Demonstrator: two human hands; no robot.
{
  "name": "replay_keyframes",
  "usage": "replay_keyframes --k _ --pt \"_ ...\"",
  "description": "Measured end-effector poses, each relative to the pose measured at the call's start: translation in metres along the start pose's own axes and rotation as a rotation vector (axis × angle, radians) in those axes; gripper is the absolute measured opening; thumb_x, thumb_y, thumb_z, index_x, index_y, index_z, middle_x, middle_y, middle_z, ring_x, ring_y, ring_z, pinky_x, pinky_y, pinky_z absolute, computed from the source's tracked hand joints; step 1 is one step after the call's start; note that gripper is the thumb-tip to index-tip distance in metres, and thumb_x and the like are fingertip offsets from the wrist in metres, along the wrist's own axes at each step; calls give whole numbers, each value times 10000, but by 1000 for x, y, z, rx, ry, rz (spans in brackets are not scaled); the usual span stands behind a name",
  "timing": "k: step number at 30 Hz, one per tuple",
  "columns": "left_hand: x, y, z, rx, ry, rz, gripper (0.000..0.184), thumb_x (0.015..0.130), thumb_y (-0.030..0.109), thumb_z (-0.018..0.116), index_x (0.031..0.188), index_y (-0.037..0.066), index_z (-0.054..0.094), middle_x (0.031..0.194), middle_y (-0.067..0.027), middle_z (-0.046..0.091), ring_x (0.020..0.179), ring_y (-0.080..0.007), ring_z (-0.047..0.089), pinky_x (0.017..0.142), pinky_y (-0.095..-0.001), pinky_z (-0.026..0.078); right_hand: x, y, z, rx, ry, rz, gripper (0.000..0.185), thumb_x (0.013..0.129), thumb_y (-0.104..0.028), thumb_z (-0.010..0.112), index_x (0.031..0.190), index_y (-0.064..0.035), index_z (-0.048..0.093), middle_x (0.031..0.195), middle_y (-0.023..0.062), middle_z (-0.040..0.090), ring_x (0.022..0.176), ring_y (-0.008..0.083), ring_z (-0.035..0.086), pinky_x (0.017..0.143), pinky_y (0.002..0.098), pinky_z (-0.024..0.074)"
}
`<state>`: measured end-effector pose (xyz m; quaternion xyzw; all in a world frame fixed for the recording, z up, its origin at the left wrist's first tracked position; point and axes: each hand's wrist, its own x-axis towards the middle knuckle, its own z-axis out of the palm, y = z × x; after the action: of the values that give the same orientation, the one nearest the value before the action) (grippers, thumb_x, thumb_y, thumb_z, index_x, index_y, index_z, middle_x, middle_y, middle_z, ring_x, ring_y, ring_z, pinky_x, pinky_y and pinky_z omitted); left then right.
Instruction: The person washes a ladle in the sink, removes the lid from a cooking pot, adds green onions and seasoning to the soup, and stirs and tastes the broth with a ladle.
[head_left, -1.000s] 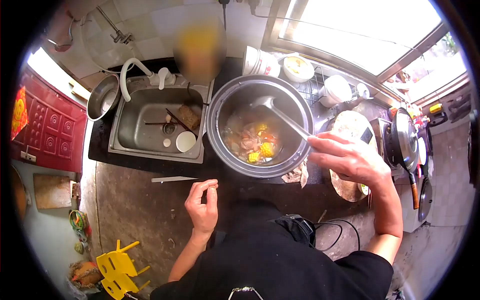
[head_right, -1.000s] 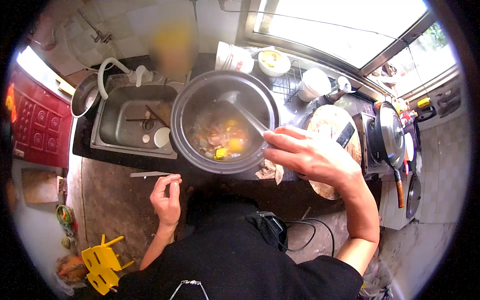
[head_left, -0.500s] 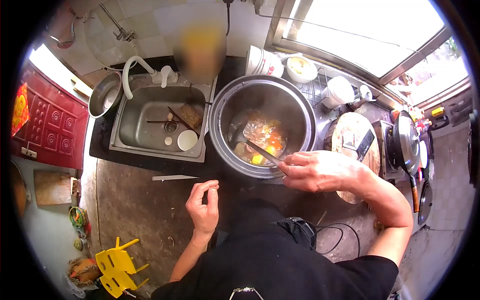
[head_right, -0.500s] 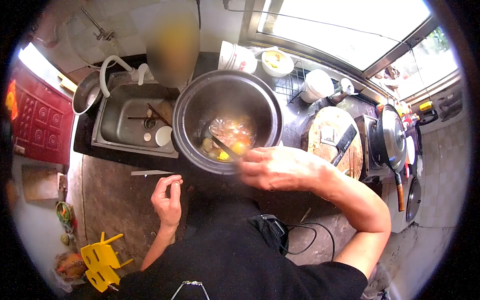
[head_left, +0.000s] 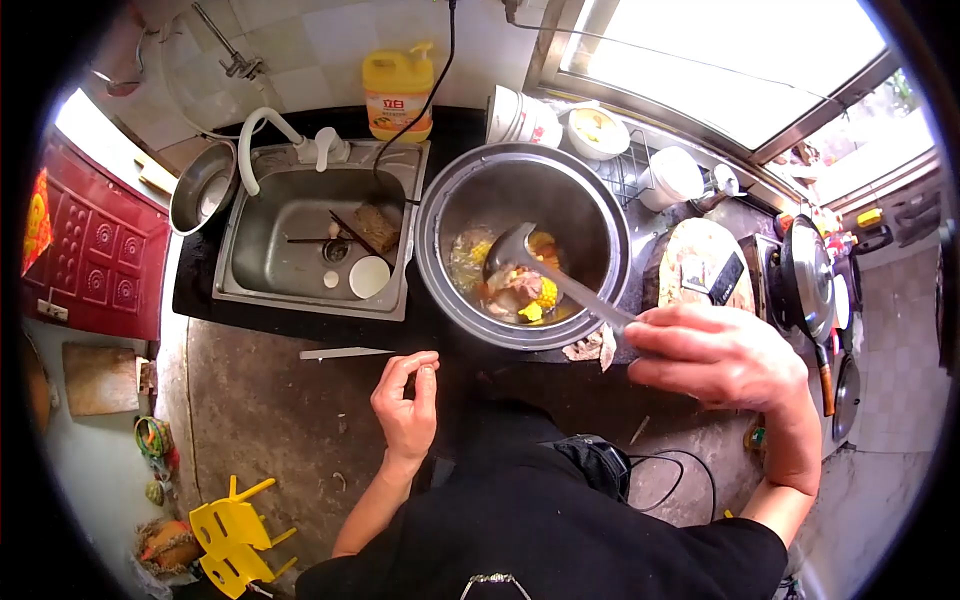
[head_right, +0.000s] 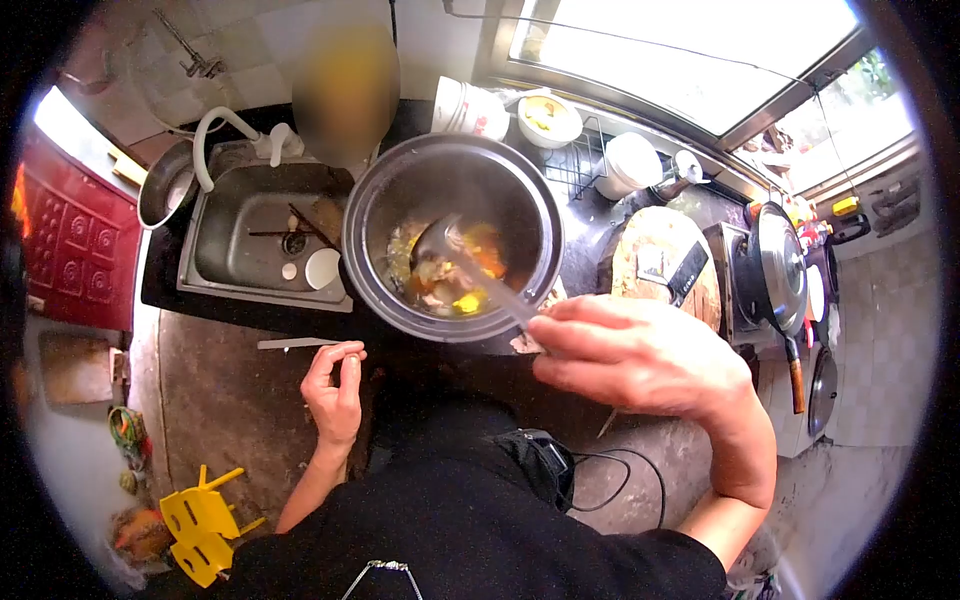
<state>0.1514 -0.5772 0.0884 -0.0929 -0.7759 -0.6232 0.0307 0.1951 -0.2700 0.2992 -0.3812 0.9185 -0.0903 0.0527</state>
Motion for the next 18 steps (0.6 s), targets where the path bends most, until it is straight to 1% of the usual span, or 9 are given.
replay_keyframes --k 3,6,7,8,10,11,14,15,18 --pt "0 1 -1 -8 -8 -7 107 884 -20 582 953 -11 664 849 -80 643 765 -158 630 691 -263 499 -7 -5 -7 114 157 142 395 657 -36 662 1052 -57 653 1158 122 622 1026 294 632 836 386 544" --pt "0 -1 -2 -11 -10 -8 107 884 -21 582 953 -11 663 847 -78 643 762 -156 628 690 -262 498 -17 -12 -4 125 243 215 251 717 -50 631 961 -19 683 1059 189 661 922 343 675 785 426 554" --pt "0 -2 -2 -12 -12 -9 107 884 -22 582 953 -11 663 846 -78 643 761 -156 628 689 -261 498 -20 -16 -5 146 223 258 396 626 -32 680 1022 -50 671 1094 126 652 952 305 665 824 388 550" --pt "1 -2 -2 -11 -11 -5 107 883 -23 583 953 -12 663 846 -78 642 760 -156 628 688 -262 498 -21 -14 0 160 218 213 402 619 -52 684 1021 -46 671 1096 134 648 951 300 665 805 378 557" --pt "0 -2 -3 -8 -6 1 107 883 -24 583 953 -12 663 845 -79 642 757 -158 627 685 -262 497 -19 -17 7 200 250 145 230 741 -53 638 963 -13 684 1006 179 664 867 336 682 753 399 566" --pt "0 -3 -4 -5 -5 0 107 883 -24 583 953 -12 663 845 -79 642 756 -158 627 685 -263 497 -18 -16 8 187 233 103 236 726 -70 661 954 -13 683 1004 177 661 840 324 681 747 384 569" --pt "-1 -5 -4 -4 -4 -8 104 883 -22 583 950 -13 663 844 -80 642 755 -160 628 684 -265 496 -10 -17 19 190 112 119 311 700 -68 656 1010 -47 673 1071 134 648 904 307 667 747 373 567" --pt "-2 -6 -5 -7 -3 -13 104 882 -21 584 949 -13 662 844 -80 643 755 -161 628 685 -266 496 -8 -16 24 191 69 146 344 713 -58 648 1057 -65 656 1105 120 636 977 297 648 786 379 557" --pt "-2 -6 -6 -8 7 -18 102 882 -19 584 947 -14 663 845 -82 644 756 -162 628 689 -269 497 5 -9 40 184 45 142 327 744 -50 644 1070 -67 643 1120 121 632 1007 290 638 825 385 545"
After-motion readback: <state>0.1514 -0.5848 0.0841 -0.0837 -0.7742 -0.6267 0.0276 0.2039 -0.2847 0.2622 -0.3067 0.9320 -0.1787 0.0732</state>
